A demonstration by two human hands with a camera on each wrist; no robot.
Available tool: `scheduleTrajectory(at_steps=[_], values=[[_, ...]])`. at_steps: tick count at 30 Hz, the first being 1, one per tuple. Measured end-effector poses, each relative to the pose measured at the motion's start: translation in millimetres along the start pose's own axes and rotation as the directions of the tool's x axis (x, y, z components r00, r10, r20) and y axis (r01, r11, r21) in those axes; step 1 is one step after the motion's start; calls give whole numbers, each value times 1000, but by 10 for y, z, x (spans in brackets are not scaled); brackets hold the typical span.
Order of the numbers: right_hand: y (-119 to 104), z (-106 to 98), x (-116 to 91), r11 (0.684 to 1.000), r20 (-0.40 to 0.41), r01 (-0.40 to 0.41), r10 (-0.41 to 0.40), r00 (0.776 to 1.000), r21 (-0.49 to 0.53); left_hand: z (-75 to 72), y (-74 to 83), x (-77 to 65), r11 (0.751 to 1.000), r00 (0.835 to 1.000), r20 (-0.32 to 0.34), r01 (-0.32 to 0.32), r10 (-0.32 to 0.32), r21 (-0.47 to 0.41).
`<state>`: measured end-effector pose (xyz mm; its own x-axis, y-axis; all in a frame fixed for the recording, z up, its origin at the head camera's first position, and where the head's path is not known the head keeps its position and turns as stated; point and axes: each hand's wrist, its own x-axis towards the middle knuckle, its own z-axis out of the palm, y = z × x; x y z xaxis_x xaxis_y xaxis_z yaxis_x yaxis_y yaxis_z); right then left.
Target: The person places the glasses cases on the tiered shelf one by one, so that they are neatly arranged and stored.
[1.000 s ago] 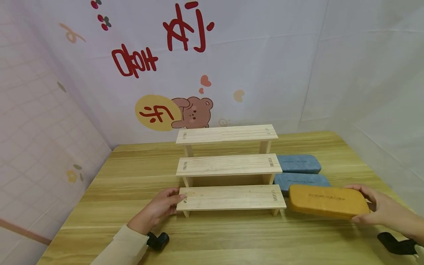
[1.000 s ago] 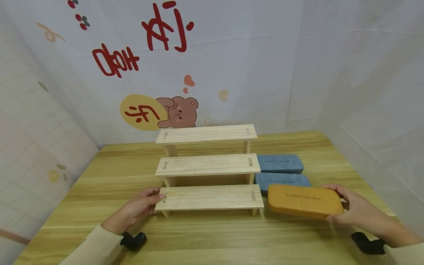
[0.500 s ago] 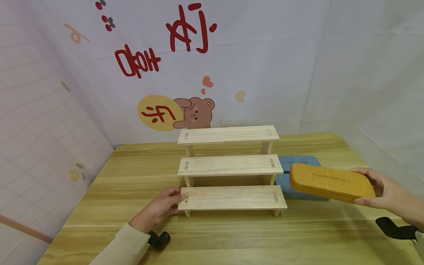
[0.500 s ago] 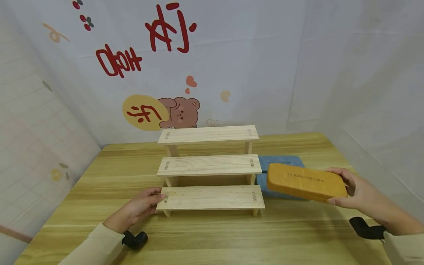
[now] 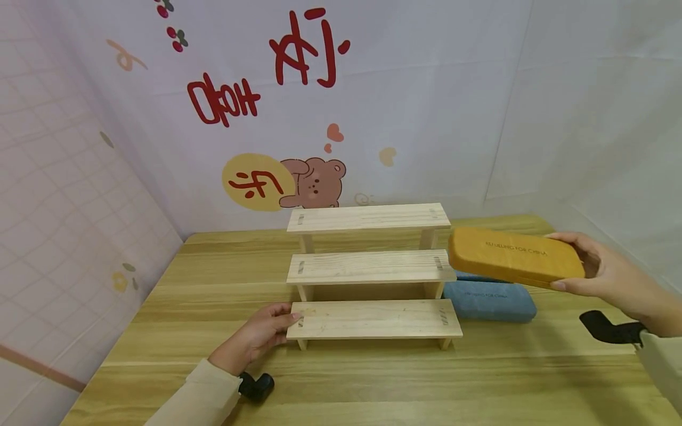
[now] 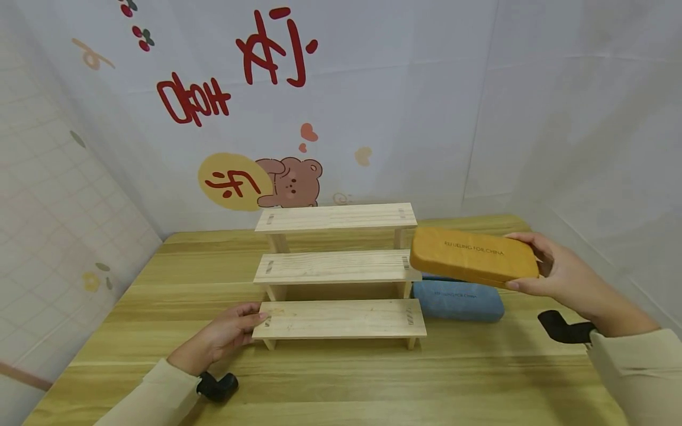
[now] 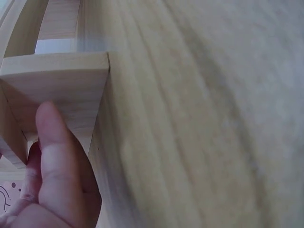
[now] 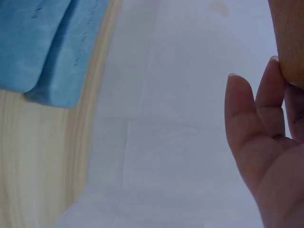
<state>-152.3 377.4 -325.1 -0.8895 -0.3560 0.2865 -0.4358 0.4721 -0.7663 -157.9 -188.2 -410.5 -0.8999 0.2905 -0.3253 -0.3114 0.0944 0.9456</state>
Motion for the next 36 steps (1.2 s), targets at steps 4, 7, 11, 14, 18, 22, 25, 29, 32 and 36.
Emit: scheduleTrajectory(at_steps=[4,7,11,14,18,22,25,29,32,36], values=[[-105,8,162,1000,11,-8,8,1000,-13,8,2,-7,1000,1000,4,-3,3,3],[-182,4,271,1000,30,-11,11,1000,-1,9,5,-9,1000,1000,5,-7,7,7],[-296,7,419,1000,44,-26,26,999,7,3,-1,2,1000,1000,-2,-7,7,12],[-396,31,543,999,39,-39,39,998,3,-2,-8,9,1000,1000,-10,-6,6,17],[-529,71,712,999,43,-52,52,998,-1,-5,-14,9,1000,1000,-17,-7,7,21],[-649,126,881,996,62,-90,91,994,-18,-4,-12,-3,1000,1000,-22,-6,6,20],[-730,180,1016,994,77,-106,106,991,-7,-8,-9,-14,1000,1000,-22,-5,5,18],[-808,249,1174,994,103,-100,95,990,43,-15,-8,-19,1000,1000,-10,-9,9,13],[-846,299,1268,991,119,-111,101,988,80,-15,-13,-15,1000,1000,1,-14,14,7],[-861,363,1388,988,132,-125,112,985,93,-3,-22,-8,1000,1000,0,-15,15,8]])
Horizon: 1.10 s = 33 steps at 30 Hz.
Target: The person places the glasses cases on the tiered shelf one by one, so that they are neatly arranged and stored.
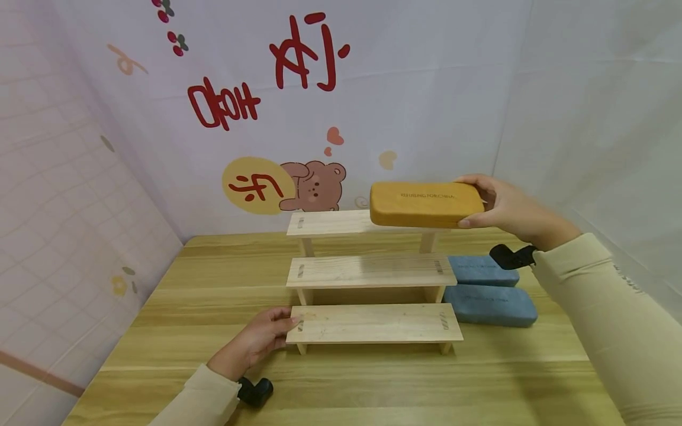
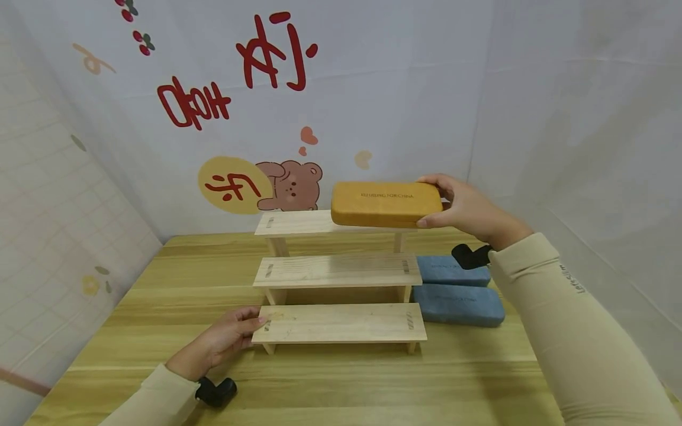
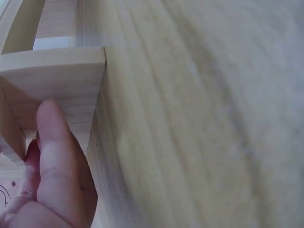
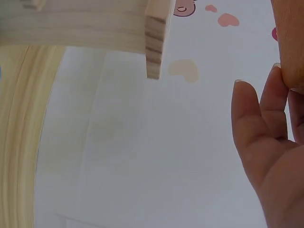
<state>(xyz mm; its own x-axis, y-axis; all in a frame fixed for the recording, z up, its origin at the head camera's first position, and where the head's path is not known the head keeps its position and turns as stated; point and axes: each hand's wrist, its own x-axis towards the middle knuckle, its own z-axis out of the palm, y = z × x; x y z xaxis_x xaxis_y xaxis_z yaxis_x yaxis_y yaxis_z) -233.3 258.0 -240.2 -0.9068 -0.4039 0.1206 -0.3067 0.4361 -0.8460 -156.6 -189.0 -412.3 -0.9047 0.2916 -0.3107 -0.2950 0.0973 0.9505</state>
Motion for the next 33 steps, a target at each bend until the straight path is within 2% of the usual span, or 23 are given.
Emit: scheduleTrajectory(at_steps=[9,18,33], values=[[-39,126,246,998,24,-44,45,999,-39,15,11,-29,1000,1000,-5,0,0,10],[-4,220,443,999,43,-40,41,998,-21,16,6,-22,1000,1000,-9,4,-3,14],[-38,356,631,997,80,-50,54,995,-57,11,-2,-6,1000,1000,-1,-6,6,13]])
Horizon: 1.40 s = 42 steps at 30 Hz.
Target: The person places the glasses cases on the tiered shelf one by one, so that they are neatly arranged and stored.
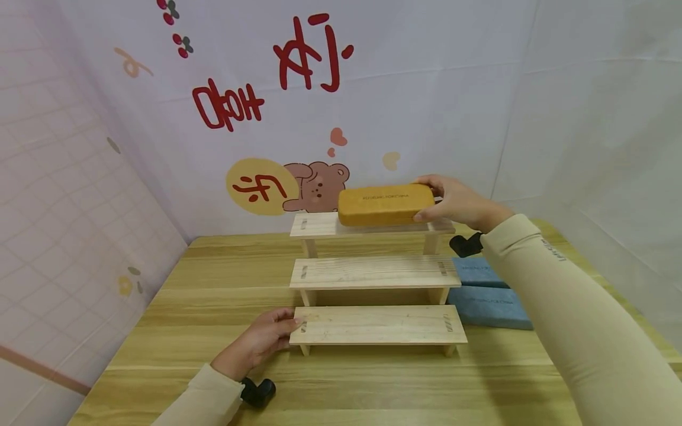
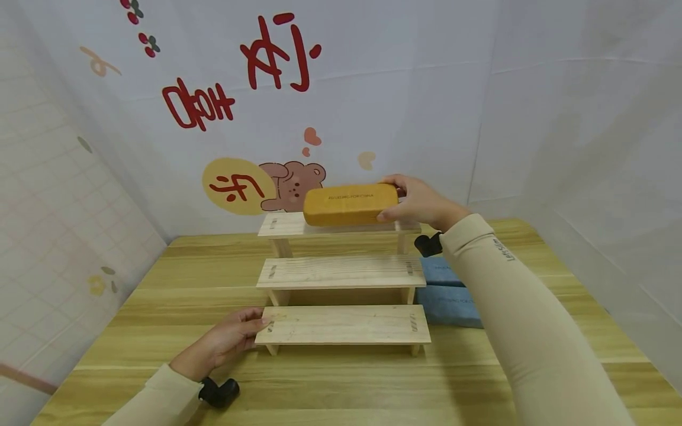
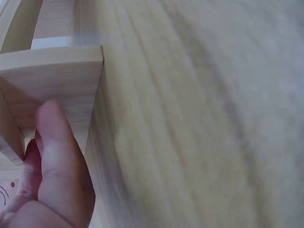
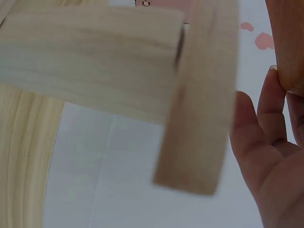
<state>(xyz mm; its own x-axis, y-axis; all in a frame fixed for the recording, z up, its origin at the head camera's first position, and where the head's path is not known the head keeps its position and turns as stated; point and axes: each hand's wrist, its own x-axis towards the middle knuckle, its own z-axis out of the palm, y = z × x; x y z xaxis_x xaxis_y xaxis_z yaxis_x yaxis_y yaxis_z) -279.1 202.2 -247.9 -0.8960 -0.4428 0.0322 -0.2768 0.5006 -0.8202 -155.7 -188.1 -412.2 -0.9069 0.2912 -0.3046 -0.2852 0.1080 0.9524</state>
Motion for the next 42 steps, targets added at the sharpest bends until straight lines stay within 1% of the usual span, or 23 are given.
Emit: scheduleTrajectory(at_steps=[8,15,24,42], values=[[30,27,43,1000,24,-16,16,1000,-15,7,-5,-2,1000,1000,-16,1,-1,7],[40,56,74,999,34,-37,38,999,-31,-11,-14,9,1000,1000,7,-8,8,4],[106,70,132,999,53,-46,46,998,-1,-18,0,24,1000,1000,4,4,-4,-8],[118,86,141,998,77,-50,53,996,-39,-16,3,25,1000,1000,15,-1,1,-5]])
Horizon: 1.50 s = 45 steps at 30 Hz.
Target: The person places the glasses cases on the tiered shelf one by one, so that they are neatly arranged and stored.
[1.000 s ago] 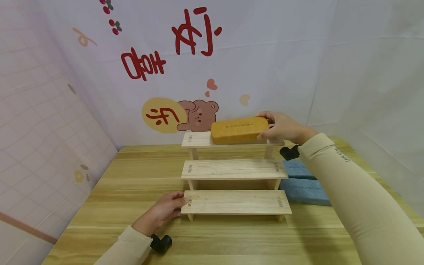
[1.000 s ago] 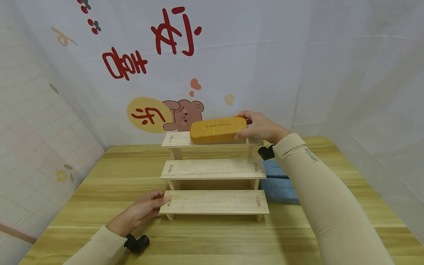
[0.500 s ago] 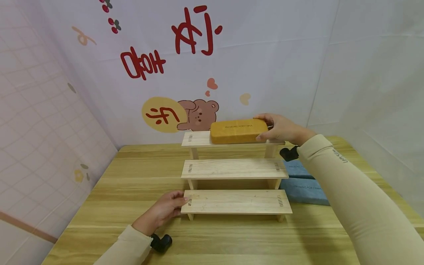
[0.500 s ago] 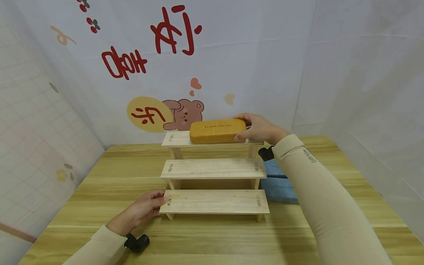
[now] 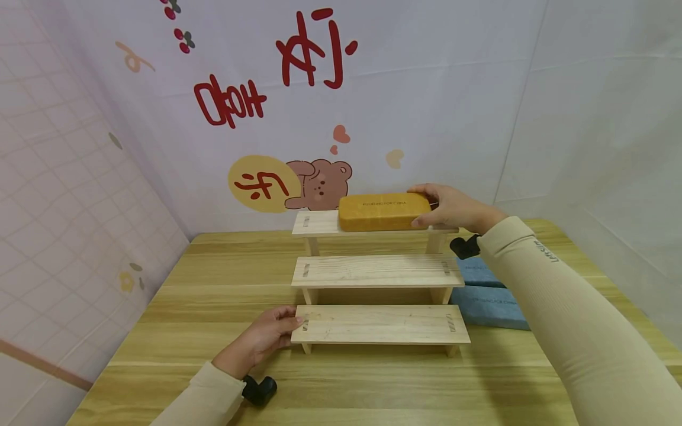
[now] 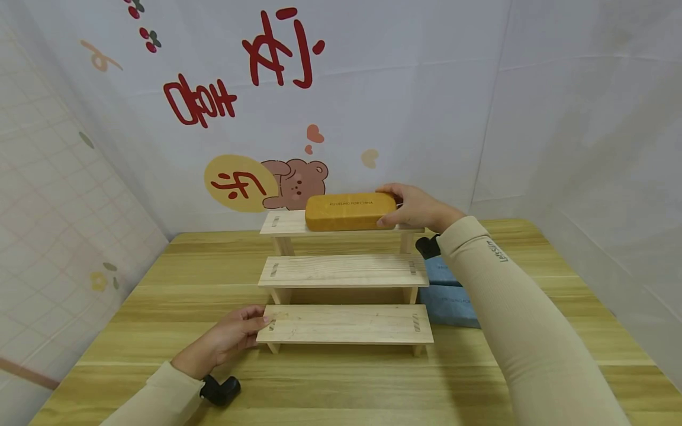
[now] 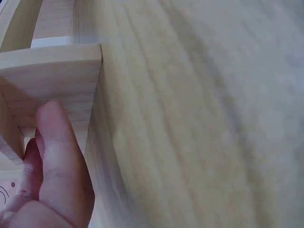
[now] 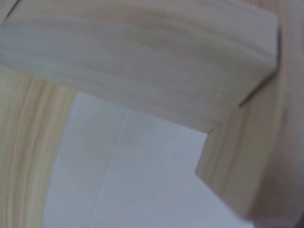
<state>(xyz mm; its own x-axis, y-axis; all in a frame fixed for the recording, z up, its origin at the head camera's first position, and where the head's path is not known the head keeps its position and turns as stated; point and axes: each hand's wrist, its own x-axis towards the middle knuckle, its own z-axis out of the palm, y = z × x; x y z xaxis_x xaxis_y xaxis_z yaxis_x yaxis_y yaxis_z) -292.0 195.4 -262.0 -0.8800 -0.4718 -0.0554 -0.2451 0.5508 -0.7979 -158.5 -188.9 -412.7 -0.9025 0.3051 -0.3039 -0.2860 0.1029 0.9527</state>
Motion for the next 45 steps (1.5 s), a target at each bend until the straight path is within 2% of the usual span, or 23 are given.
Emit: scheduleTrajectory(at_steps=[8,13,16,22,28,34,41,45], values=[[-10,0,-25,999,-6,6,-6,1000,-37,17,-16,7,1000,1000,-15,10,-10,13],[-2,3,-70,992,-61,49,-56,997,-116,26,-11,2,1000,1000,-21,11,-11,19],[17,-1,-116,988,-98,77,-90,991,-131,29,-3,1,1000,1000,-18,14,-14,20],[60,0,-253,985,-183,147,-162,970,-92,31,17,5,999,1000,-15,23,-23,23],[136,20,-417,982,-272,180,-189,943,-58,31,44,7,999,999,-26,43,-42,31],[254,-2,-631,977,-340,201,-213,916,-70,32,48,11,998,999,-33,36,-35,41],[490,-43,-877,965,-372,246,-261,891,-88,32,45,7,999,999,-31,24,-23,30],[637,-65,-1000,960,-354,277,-276,893,-51,34,47,-1,999,999,-29,26,-25,23]])
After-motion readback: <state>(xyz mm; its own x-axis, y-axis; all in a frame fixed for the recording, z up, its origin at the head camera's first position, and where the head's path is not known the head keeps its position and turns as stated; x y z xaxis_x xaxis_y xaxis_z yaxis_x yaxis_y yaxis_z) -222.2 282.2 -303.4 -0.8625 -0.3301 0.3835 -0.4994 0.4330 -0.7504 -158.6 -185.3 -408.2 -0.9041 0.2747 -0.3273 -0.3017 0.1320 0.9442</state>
